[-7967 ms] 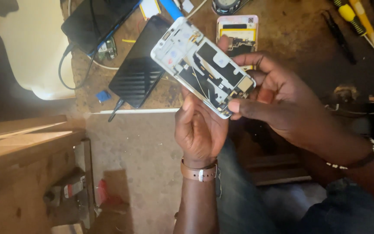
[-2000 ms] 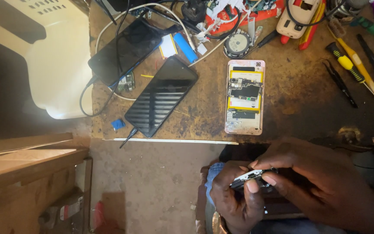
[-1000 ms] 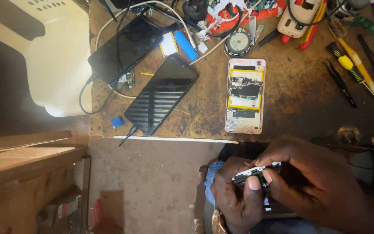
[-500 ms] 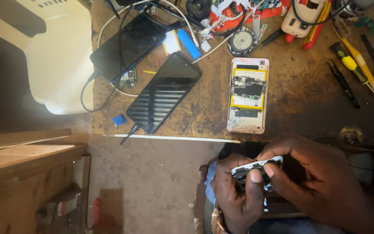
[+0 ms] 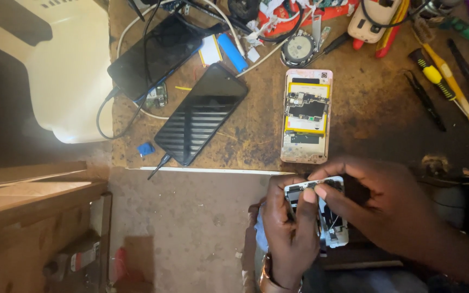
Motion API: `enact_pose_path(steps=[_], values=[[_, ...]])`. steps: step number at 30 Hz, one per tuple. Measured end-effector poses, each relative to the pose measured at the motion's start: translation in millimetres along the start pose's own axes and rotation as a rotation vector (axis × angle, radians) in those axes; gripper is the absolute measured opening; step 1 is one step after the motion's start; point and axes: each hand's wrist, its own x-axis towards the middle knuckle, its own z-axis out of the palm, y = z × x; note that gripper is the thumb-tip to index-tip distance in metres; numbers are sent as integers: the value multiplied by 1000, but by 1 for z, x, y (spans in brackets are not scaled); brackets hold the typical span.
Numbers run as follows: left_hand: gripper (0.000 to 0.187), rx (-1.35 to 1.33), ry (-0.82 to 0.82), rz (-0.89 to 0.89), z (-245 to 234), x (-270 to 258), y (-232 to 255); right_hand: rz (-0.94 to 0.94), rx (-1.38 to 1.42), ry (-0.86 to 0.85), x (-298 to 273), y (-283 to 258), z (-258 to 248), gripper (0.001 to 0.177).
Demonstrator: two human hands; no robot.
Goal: Reconnecting a display connector and assembling internal components of a smartphone using hands and a screwdriver.
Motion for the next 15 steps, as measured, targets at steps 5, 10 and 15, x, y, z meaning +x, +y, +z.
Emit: enact_pose_path(steps=[5, 10, 15], values=[[31, -205, -80, 20, 1, 6, 1, 191, -54, -17, 8, 4, 6, 21], [31, -122, -151, -47, -6, 20, 4, 247, 263, -43, 19, 15, 11, 14], [33, -226, -238, -77, -1, 22, -9, 265, 385, -51, 20, 27, 6, 13]])
